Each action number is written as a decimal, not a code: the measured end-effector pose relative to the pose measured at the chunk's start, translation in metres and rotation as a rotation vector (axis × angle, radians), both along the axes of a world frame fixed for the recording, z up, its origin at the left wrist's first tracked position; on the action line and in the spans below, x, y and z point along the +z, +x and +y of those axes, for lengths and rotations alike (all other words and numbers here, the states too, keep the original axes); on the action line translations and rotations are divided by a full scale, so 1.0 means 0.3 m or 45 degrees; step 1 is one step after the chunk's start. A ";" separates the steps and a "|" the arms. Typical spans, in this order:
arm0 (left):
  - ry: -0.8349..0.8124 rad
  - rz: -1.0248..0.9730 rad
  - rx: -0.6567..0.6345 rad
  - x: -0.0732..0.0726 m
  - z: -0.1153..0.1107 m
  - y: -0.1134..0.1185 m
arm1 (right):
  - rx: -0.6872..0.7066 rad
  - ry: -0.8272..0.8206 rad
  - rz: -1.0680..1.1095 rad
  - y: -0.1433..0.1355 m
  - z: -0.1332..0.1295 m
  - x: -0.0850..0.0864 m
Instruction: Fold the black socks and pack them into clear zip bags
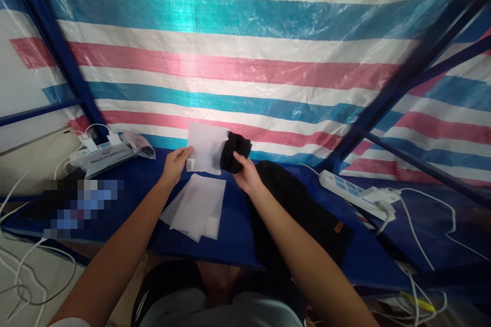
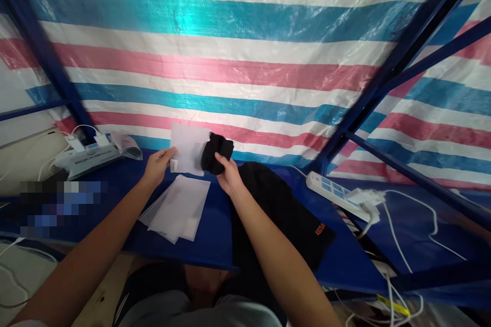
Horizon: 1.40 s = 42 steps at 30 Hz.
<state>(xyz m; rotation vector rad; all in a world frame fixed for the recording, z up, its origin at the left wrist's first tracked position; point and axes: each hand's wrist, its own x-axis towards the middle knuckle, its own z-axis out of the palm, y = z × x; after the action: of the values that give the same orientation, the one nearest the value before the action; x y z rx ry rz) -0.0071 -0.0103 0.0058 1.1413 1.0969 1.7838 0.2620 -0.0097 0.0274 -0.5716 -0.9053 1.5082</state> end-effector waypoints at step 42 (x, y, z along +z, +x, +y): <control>-0.431 -0.279 -0.474 0.001 -0.024 -0.065 | -0.187 1.618 -1.886 0.079 -0.027 0.020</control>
<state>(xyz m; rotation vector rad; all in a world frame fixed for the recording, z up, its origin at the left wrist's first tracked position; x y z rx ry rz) -0.0267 -0.0175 0.0061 0.8557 0.9394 1.3372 0.2858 -0.0177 0.0334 -0.6664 -2.5179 -0.1073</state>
